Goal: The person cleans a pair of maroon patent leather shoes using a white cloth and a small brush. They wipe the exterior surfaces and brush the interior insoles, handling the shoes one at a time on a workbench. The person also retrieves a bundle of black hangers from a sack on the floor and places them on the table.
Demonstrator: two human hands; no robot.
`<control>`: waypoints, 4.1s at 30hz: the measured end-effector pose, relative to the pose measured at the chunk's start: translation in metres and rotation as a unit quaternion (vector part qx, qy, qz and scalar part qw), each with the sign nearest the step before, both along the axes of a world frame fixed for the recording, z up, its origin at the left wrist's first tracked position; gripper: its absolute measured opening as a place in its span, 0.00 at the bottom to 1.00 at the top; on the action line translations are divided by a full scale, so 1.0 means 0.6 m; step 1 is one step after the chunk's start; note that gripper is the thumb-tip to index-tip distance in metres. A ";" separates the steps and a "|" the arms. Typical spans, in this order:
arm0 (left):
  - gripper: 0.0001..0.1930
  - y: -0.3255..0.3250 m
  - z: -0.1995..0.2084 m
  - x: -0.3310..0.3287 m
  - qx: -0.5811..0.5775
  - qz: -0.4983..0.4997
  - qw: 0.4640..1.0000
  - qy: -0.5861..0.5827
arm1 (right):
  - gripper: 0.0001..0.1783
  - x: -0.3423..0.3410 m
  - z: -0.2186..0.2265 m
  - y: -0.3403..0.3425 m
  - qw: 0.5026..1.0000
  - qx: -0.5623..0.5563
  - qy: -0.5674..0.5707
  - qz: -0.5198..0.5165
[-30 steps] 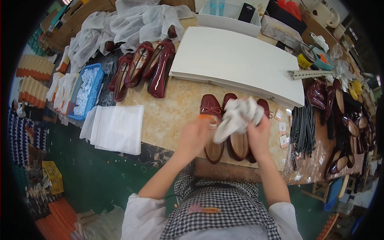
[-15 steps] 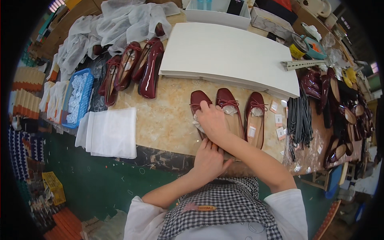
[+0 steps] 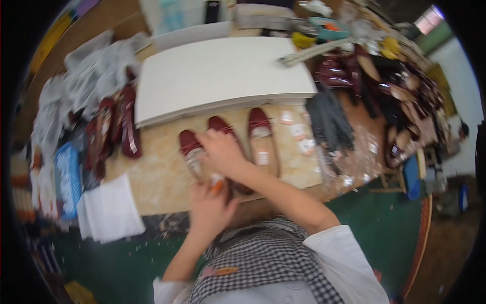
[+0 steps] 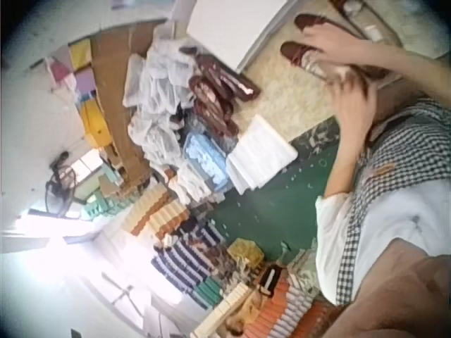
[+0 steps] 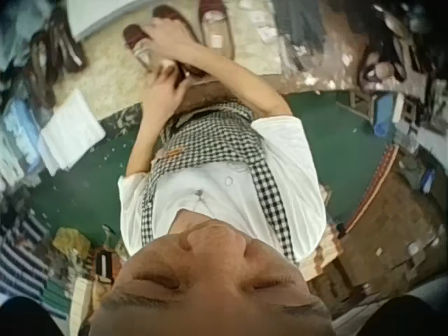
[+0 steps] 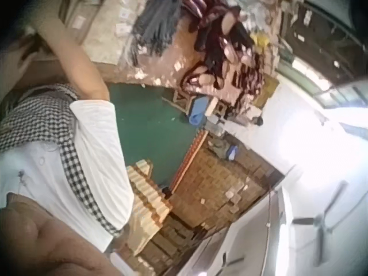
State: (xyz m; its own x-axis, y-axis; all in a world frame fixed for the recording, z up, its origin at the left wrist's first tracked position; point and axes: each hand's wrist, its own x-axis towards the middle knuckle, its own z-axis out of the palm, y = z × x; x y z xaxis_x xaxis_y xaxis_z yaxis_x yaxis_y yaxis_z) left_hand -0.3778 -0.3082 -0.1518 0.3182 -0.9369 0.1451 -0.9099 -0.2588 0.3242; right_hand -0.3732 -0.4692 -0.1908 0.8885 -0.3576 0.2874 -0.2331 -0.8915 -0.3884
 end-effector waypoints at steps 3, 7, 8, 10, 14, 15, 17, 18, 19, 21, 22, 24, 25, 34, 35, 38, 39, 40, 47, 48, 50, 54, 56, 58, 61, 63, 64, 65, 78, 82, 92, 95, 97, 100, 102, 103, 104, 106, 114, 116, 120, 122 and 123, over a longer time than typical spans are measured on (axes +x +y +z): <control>0.14 0.036 0.012 0.025 -0.127 0.164 0.976 0.063 | 0.20 -0.131 0.071 -0.082 0.977 0.163 -0.137 -0.006; 0.19 0.021 -0.057 0.056 -0.090 0.313 0.852 0.410 | 0.12 -0.356 0.039 -0.259 0.937 -0.017 -0.044 -0.346; 0.19 0.010 -0.073 0.061 -0.051 0.301 0.868 0.391 | 0.12 -0.386 0.030 -0.283 0.917 -0.047 0.038 -0.395; 0.20 0.001 -0.101 0.071 -0.068 0.269 0.869 0.409 | 0.13 -0.410 -0.004 -0.309 0.909 -0.109 0.094 -0.392; 0.23 0.028 -0.106 0.076 -0.342 0.279 0.651 0.618 | 0.13 -0.390 -0.004 -0.339 0.908 -0.096 0.148 -0.379; 0.26 0.023 -0.092 0.075 -0.320 0.189 0.525 0.766 | 0.12 -0.392 0.003 -0.342 0.907 -0.083 0.130 -0.392; 0.34 -0.003 -0.073 0.064 -0.273 0.093 0.360 0.887 | 0.10 -0.387 0.025 -0.337 0.914 -0.067 0.074 -0.393; 0.38 -0.021 -0.070 0.053 -0.258 0.098 0.350 0.895 | 0.10 -0.381 0.034 -0.328 0.920 -0.058 0.034 -0.385; 0.38 -0.039 -0.078 0.055 -0.251 0.050 0.333 0.907 | 0.09 -0.384 0.034 -0.333 0.915 -0.075 0.041 -0.394; 0.36 -0.061 -0.068 0.049 -0.246 0.019 0.365 0.898 | 0.08 -0.392 0.031 -0.338 0.913 -0.086 -0.015 -0.397; 0.36 -0.067 -0.062 0.046 -0.254 0.034 0.408 0.876 | 0.08 -0.383 0.039 -0.332 0.915 -0.084 -0.078 -0.388; 0.40 -0.074 -0.055 0.042 -0.274 0.111 0.494 0.817 | 0.07 -0.322 0.121 -0.256 0.926 0.106 -0.120 -0.341; 0.42 -0.076 -0.049 0.040 -0.276 0.146 0.535 0.785 | 0.07 -0.292 0.147 -0.209 0.916 0.199 -0.138 -0.320; 0.40 -0.076 -0.031 0.036 -0.377 0.155 0.695 0.592 | 0.18 -0.187 0.198 -0.014 0.873 0.487 0.007 0.000; 0.40 -0.073 -0.026 0.036 -0.378 0.148 0.701 0.587 | 0.19 -0.181 0.198 -0.015 0.881 0.472 0.015 0.000; 0.42 -0.063 -0.026 0.037 -0.354 0.147 0.716 0.583 | 0.18 -0.170 0.198 -0.002 0.908 0.419 -0.013 0.002; 0.42 -0.059 -0.028 0.036 -0.342 0.149 0.721 0.584 | 0.18 -0.166 0.198 0.005 0.916 0.399 -0.032 0.002; 0.40 -0.057 -0.033 0.032 -0.344 0.164 0.732 0.565 | 0.18 -0.159 0.191 0.010 0.932 0.356 -0.073 0.001; 0.42 -0.044 -0.094 -0.010 -0.336 0.213 0.749 0.530 | 0.19 -0.113 0.118 0.054 0.971 0.139 -0.193 -0.011; 0.42 -0.048 -0.085 -0.008 -0.338 0.223 0.766 0.500 | 0.20 -0.116 0.099 0.065 0.977 0.132 -0.170 -0.007; 0.40 -0.028 -0.110 0.001 -0.301 0.238 0.712 0.588 | 0.21 -0.125 0.099 0.054 0.965 0.250 -0.079 0.021; 0.31 0.050 -0.101 0.078 -0.140 0.295 0.684 0.652 | 0.20 -0.216 0.100 -0.082 0.919 0.380 -0.102 -0.030; 0.26 0.061 -0.060 0.099 -0.164 0.354 0.911 0.134 | 0.15 -0.302 0.080 -0.213 0.931 0.218 -0.064 -0.287; 0.28 0.012 -0.021 0.093 -0.125 0.303 0.945 0.025 | 0.15 -0.385 0.021 -0.302 0.896 -0.143 0.102 -0.407; 0.27 -0.100 0.003 0.041 0.062 0.262 0.942 0.201 | 0.14 -0.404 -0.015 -0.330 0.899 -0.096 0.153 -0.398; 0.26 -0.112 -0.049 0.049 0.025 0.228 0.923 0.308 | 0.14 -0.401 -0.008 -0.344 0.912 -0.082 0.130 -0.380; 0.26 -0.089 -0.100 0.063 -0.034 0.213 0.911 0.351 | 0.13 -0.402 0.011 -0.337 0.911 -0.086 0.107 -0.389; 0.26 -0.088 -0.103 0.061 -0.102 0.218 0.867 0.435 | 0.13 -0.401 0.045 -0.325 0.911 -0.089 0.083 -0.395; 0.30 -0.085 -0.048 0.034 -0.220 0.154 0.553 0.788 | 0.20 -0.232 0.172 -0.055 0.896 0.438 -0.022 -0.066; 0.29 -0.084 -0.044 0.026 -0.296 0.156 0.643 0.689 | 0.16 -0.191 0.175 -0.029 0.884 0.467 -0.014 -0.030; 0.38 -0.079 -0.087 -0.031 -0.318 0.187 0.718 0.590 | 0.14 -0.132 0.154 0.032 0.964 0.208 -0.140 -0.092; 0.38 -0.072 -0.067 -0.031 -0.276 0.159 0.688 0.652 | 0.15 -0.141 0.113 0.037 0.971 0.209 -0.094 -0.070; 0.33 -0.050 -0.097 -0.004 -0.248 0.138 0.626 0.727 | 0.15 -0.149 0.102 0.006 0.953 0.295 -0.053 -0.028; 0.29 -0.014 -0.086 0.054 -0.229 0.278 0.827 0.431 | 0.14 -0.237 0.088 -0.148 0.951 0.186 -0.064 -0.239; 0.32 -0.045 -0.001 0.055 -0.213 0.243 0.918 0.228 | 0.20 -0.317 0.070 -0.279 0.901 -0.001 0.022 -0.433; 0.34 -0.075 0.013 0.035 -0.186 0.219 0.928 0.237 | 0.22 -0.335 0.046 -0.318 0.886 -0.071 0.092 -0.448; 0.36 -0.111 0.024 0.012 -0.158 0.193 0.937 0.246 | 0.23 -0.360 0.022 -0.346 0.862 -0.140 0.162 -0.460; 0.33 -0.185 0.003 -0.016 0.130 0.156 0.910 0.361 | 0.24 -0.347 0.011 -0.349 0.888 -0.104 0.110 -0.435; 0.26 -0.139 -0.098 -0.036 -0.234 0.162 0.500 0.818 | 0.18 -0.303 0.092 -0.194 0.893 0.293 -0.162 -0.300; 0.25 -0.120 -0.070 -0.027 -0.112 0.097 0.352 0.924 | 0.22 -0.277 0.115 -0.124 0.906 0.359 -0.072 -0.213; 0.25 -0.116 -0.072 0.009 -0.222 0.180 0.603 0.745 | 0.25 -0.256 0.176 -0.026 0.847 0.517 0.067 -0.107; 0.25 -0.121 -0.047 0.005 -0.230 0.161 0.670 0.687 | 0.22 -0.250 0.158 -0.028 0.887 0.451 0.051 -0.087; 0.26 -0.121 -0.037 0.001 -0.237 0.163 0.674 0.680 | 0.22 -0.240 0.154 -0.031 0.885 0.455 0.040 -0.091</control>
